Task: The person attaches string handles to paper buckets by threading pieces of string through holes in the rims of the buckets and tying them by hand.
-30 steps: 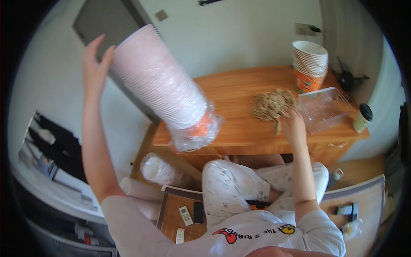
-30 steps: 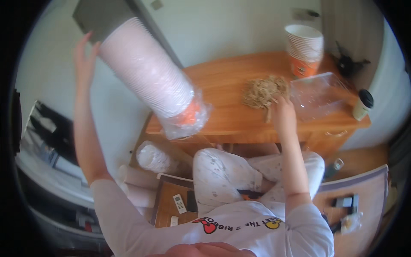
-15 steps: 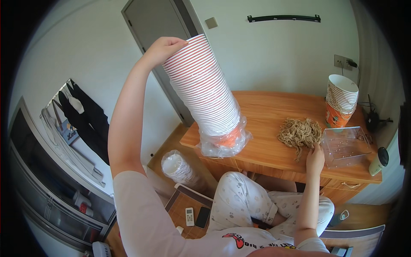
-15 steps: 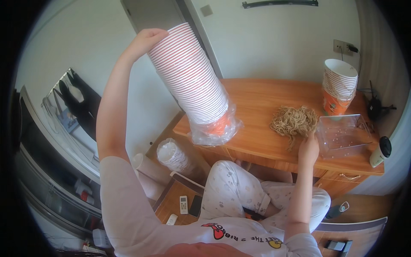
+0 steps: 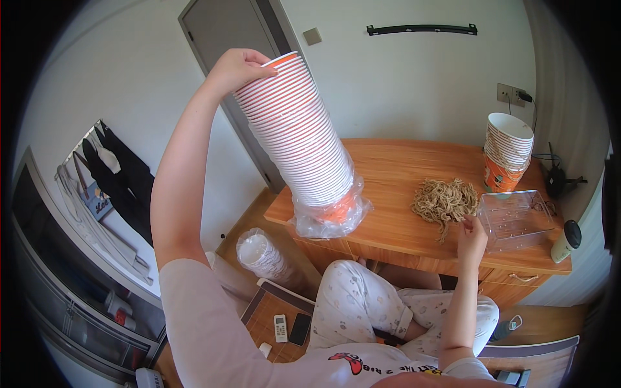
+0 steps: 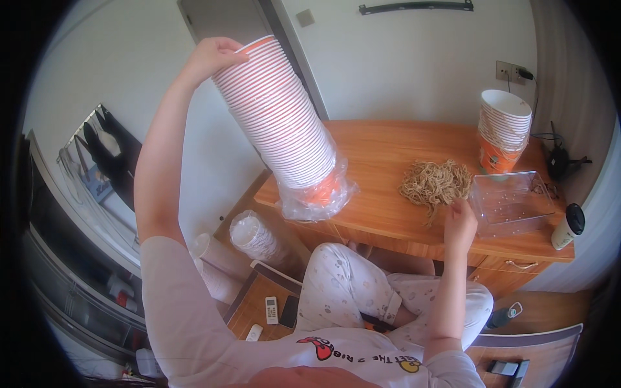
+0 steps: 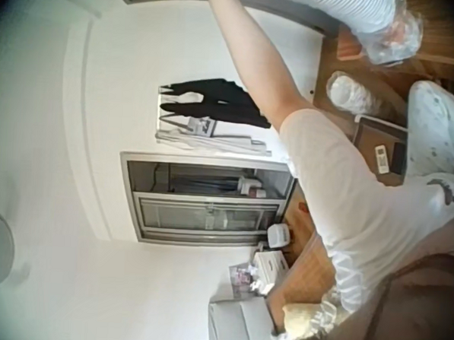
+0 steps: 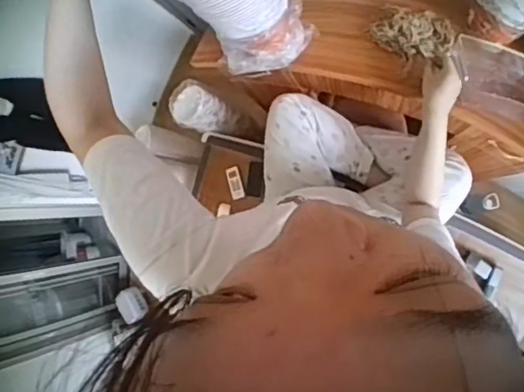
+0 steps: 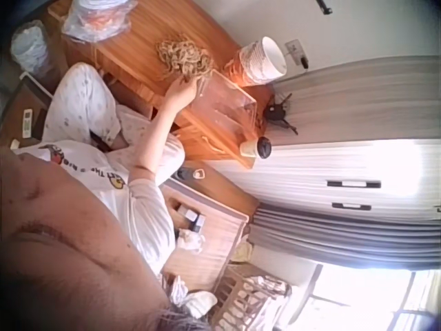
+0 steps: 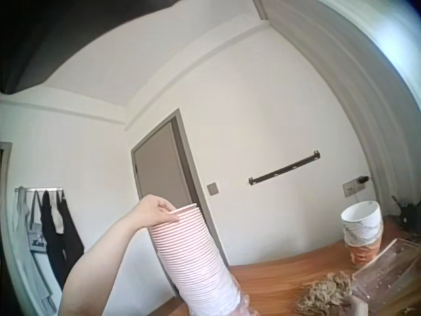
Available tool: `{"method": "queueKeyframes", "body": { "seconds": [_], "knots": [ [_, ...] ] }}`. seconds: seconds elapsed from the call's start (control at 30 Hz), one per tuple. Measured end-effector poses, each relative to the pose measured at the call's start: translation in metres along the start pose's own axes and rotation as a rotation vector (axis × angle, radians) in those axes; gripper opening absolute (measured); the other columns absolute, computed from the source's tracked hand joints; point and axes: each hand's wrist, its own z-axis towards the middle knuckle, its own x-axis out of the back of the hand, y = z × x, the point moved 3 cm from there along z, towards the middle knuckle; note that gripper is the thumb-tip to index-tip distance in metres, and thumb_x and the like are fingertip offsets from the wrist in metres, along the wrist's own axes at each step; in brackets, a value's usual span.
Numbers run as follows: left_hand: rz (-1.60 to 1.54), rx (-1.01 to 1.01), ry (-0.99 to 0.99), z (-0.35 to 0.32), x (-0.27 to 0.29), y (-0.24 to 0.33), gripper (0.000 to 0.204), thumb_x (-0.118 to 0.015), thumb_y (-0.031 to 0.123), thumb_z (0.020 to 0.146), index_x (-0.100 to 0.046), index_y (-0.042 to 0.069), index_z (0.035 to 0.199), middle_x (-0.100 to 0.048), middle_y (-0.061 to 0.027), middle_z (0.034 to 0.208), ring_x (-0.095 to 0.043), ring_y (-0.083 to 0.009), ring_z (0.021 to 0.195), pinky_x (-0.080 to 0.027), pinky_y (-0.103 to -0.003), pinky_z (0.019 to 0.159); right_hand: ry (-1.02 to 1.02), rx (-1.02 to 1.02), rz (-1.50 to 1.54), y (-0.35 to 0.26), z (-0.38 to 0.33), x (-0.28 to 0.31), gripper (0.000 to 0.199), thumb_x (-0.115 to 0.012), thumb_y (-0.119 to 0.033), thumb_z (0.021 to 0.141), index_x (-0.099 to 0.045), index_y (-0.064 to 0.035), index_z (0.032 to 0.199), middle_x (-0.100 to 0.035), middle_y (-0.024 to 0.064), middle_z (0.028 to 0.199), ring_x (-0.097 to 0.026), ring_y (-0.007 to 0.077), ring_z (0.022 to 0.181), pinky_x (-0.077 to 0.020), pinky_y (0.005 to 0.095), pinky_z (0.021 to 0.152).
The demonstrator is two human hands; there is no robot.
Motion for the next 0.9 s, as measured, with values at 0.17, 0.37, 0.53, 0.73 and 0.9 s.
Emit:
{"method": "queueKeyframes", "body": {
  "seconds": [0.17, 0.37, 0.53, 0.73, 0.9],
  "knots": [
    [0.064, 0.028, 0.051, 0.01, 0.013, 0.007, 0.033, -0.074, 0.031, 0.08, -0.071, 0.005, 0.1, -0.071, -0.0057, 0.086, -0.067, -0.013, 0.073, -0.053, -0.026, 0.058, -0.079, -0.152, 0.519, 0.024, 0.003, -0.001, 0.014, -0.065, -0.002, 0.087, -0.063, -0.001, 0.1, -0.064, 0.0023, 0.09, -0.058, 0.0083, 0.084, -0.0462, 0.0229, 0.077],
    [0.193, -0.24, 0.445, 0.003, 0.052, 0.045, 0.03, -0.072, 0.03, 0.082, -0.071, 0.007, 0.1, -0.071, -0.0054, 0.082, -0.069, -0.0143, 0.066, -0.054, -0.026, 0.053, 0.071, -0.155, 0.779, -0.011, 0.003, 0.03, 0.014, -0.063, -0.001, 0.09, -0.058, -0.0039, 0.102, -0.056, -0.001, 0.088, -0.052, 0.0062, 0.083, -0.042, 0.0205, 0.079],
    [0.072, -0.565, 0.494, -0.05, 0.017, 0.136, 0.018, -0.071, 0.011, 0.082, -0.072, -0.002, 0.094, -0.072, -0.0122, 0.082, -0.07, -0.0142, 0.072, -0.054, -0.024, 0.064, 0.27, -0.136, 0.872, -0.009, -0.003, 0.064, 0.011, -0.059, -0.001, 0.091, -0.055, -0.0047, 0.101, -0.056, 0.0007, 0.089, -0.054, 0.0092, 0.083, -0.0442, 0.024, 0.081],
    [-0.244, -0.541, -0.025, -0.102, -0.096, 0.138, 0.012, -0.071, 0.005, 0.082, -0.069, 0.0, 0.093, -0.071, -0.0072, 0.081, -0.067, -0.0114, 0.068, -0.053, -0.025, 0.062, 0.48, 0.07, 0.966, -0.026, -0.016, 0.105, 0.015, -0.055, 0.004, 0.091, -0.053, -0.0059, 0.102, -0.057, 0.0043, 0.098, -0.051, 0.0103, 0.078, -0.0445, 0.0245, 0.073],
    [-0.273, -0.619, -0.103, -0.146, -0.206, 0.104, 0.014, -0.078, 0.011, 0.077, -0.07, 0.004, 0.086, -0.071, -0.0081, 0.078, -0.067, -0.0175, 0.061, -0.051, -0.026, 0.057, 0.367, -0.038, 0.998, -0.037, -0.023, 0.109, 0.023, -0.055, 0.004, 0.088, -0.052, -0.0082, 0.107, -0.052, -0.0006, 0.094, -0.042, 0.0045, 0.067, -0.0324, 0.0182, 0.056]
  ]
}}
